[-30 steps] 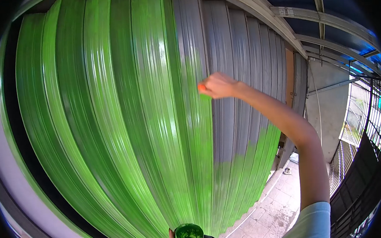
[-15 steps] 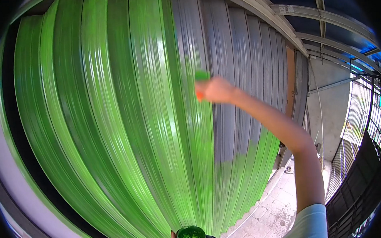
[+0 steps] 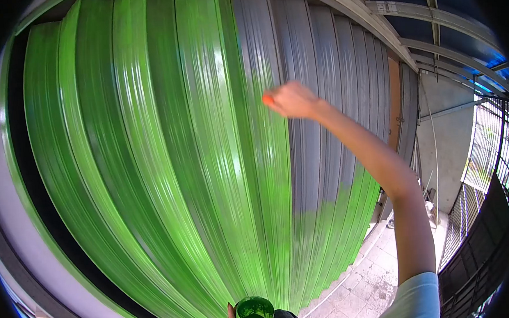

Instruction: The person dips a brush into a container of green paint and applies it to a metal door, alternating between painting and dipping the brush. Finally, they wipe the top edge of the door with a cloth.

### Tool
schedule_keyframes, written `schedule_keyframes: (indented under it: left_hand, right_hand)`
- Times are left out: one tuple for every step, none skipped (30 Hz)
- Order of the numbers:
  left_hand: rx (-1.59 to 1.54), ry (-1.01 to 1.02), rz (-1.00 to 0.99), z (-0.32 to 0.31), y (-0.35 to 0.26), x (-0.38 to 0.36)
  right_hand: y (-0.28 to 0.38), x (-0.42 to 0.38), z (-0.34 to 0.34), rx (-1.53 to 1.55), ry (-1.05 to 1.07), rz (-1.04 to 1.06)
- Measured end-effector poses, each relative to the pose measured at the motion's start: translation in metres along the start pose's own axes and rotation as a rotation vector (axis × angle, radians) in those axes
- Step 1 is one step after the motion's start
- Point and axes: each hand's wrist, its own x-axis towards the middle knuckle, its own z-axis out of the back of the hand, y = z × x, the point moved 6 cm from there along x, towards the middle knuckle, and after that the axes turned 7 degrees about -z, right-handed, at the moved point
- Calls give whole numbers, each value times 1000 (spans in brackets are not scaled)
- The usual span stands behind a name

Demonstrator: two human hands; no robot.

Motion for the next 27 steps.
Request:
schedule_keyframes:
  left_hand:
    - [-11, 2, -9, 0, 1, -2]
    - [-11, 6, -4, 0, 2, -3]
    - [-12, 8, 0, 0, 4, -3]
    - [-14, 7, 7, 0, 4, -5]
    - [-17, 7, 12, 0, 3, -6]
    - [-19, 5, 17, 1, 2, -5]
    - [-19, 6, 20, 2, 0, -5]
    - [-14, 13, 25, 3, 0, -4]
    - [-8, 21, 34, 3, 0, -5]
    - [-3, 30, 43, 4, 1, -7]
    - [10, 24, 21, 6, 0, -6]
    - [20, 20, 0, 7, -1, -6]
    - [31, 16, -23, 8, -1, -7]
    - [28, 16, -18, 9, 0, -7]
    - [25, 16, -13, 9, 2, -8]
    - [22, 17, -8, 9, 3, -10]
    - [19, 13, -7, 10, 3, -12]
    - [16, 8, -9, 11, 3, -13]
    - [13, 2, -10, 12, 2, -14]
    - [13, 0, -16, 11, 2, -13]
    - [15, 3, -15, 11, 2, -13]
    - [17, 8, -10, 11, 2, -14]
    - [19, 8, 0, 10, 2, -15]
    - [20, 6, 7, 9, 2, -16]
    - [20, 2, 12, 8, 3, -16]
    - [24, 4, -12, 8, 2, -15]
    - [10, 4, -3, 6, 3, -17]
  right_hand:
    - [-5, 5, 11, -31, -117, -1]
    - [-4, 6, 19, -65, -238, -2]
    - [3, 1, 13, -111, -251, 32]
    - [16, -8, 3, -156, -262, 68]
    - [31, -19, -11, -198, -273, 105]
    - [52, -36, -32, -234, -217, 185]
    - [75, -60, -54, -270, -162, 263]
    - [100, -86, -72, -269, -108, 290]
    - [122, -112, -90, -279, -142, 370]
    - [140, -135, -105, -241, -125, 368]
    - [156, -155, -117, -205, -109, 367]
    - [169, -170, -126, -134, -43, 349]
    - [183, -185, -135, -64, 24, 329]
    - [199, -202, -145, -17, 84, 367]
    - [214, -218, -154, 29, 144, 405]
    - [224, -228, -161, 118, 235, 391]
    - [231, -238, -168, 205, 326, 379]
    - [233, -243, -172, 289, 416, 364]
    - [222, -234, -172, 337, 514, 277]
    - [204, -222, -174, 388, 614, 189]
    - [182, -201, -156, 323, 536, 167]
    - [157, -177, -134, 262, 462, 143]
    - [136, -155, -117, 266, 395, 130]
    - [116, -138, -109, 143, 431, 100]
    - [97, -121, -93, 128, 312, 85]
    - [79, -103, -68, 80, 143, 58]
    - [64, -91, -43, 32, -25, 32]
